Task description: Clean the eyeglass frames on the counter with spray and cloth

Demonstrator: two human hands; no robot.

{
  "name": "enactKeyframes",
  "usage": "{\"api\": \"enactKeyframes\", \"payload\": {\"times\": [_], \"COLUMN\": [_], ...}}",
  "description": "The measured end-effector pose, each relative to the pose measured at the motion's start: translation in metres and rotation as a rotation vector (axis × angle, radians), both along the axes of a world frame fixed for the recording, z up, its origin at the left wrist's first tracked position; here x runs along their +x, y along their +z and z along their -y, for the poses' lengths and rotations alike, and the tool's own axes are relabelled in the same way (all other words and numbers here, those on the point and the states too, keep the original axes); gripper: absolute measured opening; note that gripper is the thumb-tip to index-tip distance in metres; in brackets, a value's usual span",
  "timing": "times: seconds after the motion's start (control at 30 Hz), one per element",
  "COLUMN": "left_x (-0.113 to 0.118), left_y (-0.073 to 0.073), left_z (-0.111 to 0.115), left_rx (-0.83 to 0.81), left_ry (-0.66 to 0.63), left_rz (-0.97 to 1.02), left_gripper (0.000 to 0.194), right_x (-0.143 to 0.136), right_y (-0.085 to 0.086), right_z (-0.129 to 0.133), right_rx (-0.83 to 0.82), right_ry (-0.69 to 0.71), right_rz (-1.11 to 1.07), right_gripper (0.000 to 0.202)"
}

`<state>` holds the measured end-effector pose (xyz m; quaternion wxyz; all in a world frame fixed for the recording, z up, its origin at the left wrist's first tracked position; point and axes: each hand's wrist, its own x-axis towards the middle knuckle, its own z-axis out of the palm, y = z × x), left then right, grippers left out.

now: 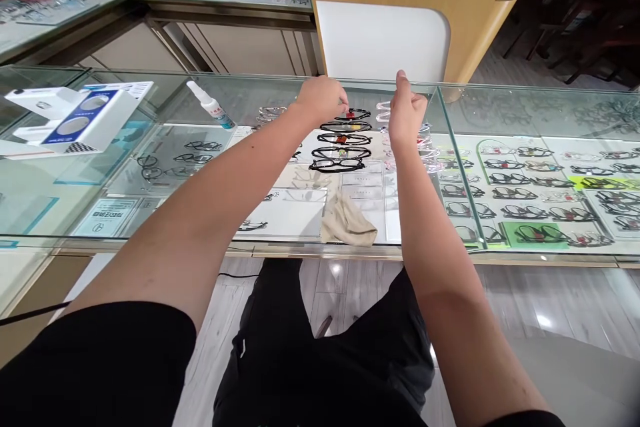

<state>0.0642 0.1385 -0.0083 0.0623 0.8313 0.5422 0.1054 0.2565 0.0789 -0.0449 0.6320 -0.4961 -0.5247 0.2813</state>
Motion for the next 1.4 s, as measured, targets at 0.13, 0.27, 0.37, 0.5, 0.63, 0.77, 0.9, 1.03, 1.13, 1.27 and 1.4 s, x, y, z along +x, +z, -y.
{"api": "enactKeyframes", "payload": {"times": [0.13, 0.27, 0.37, 0.5, 0.63, 0.77, 0.9, 1.03, 1.13, 1.27, 1.4], "left_x": [-0.032, -0.09, -0.133, -0.169, -0.178, -0.177, -0.177, -0.164, -0.137, -0.093, -0.066], "left_y": [0.011, 0.01, 0.004, 0.0, 0.002, 0.002, 0.003, 0.012, 0.019, 0.019, 0.01], "left_z": [0.037, 0.084, 0.107, 0.118, 0.123, 0.125, 0.124, 0.124, 0.124, 0.118, 0.11], "left_rx": [0.043, 0.017, -0.029, -0.029, -0.05, -0.031, -0.046, -0.035, -0.088, -0.085, -0.097], "left_ry": [0.04, 0.098, 0.115, 0.104, 0.095, 0.026, -0.011, -0.011, 0.016, 0.048, -0.007], "left_rz": [0.127, 0.141, 0.056, -0.121, -0.172, -0.159, -0.105, 0.243, 0.646, 1.085, 1.284], "left_gripper": [0.039, 0.039, 0.037, 0.03, 0.03, 0.027, 0.018, 0.012, 0.02, 0.031, 0.041], "right_x": [-0.001, -0.005, -0.01, -0.017, -0.025, -0.03, -0.025, -0.026, -0.035, -0.047, -0.05], "right_y": [-0.002, -0.006, -0.007, -0.001, 0.009, 0.013, 0.012, 0.021, 0.031, 0.037, 0.035], "right_z": [0.004, 0.003, 0.001, 0.004, 0.01, 0.018, 0.023, 0.028, 0.037, 0.048, 0.051], "right_rx": [0.033, 0.047, 0.057, 0.049, 0.034, 0.036, -0.007, -0.121, -0.188, -0.242, -0.235], "right_ry": [-0.034, -0.006, -0.006, 0.084, 0.138, 0.15, 0.191, 0.438, 0.638, 0.77, 0.827], "right_rz": [-0.008, 0.032, -0.013, -0.024, -0.003, 0.015, -0.021, -0.23, -0.346, -0.449, -0.53], "right_gripper": [0.062, 0.066, 0.071, 0.072, 0.074, 0.076, 0.081, 0.076, 0.06, 0.039, 0.036]}}
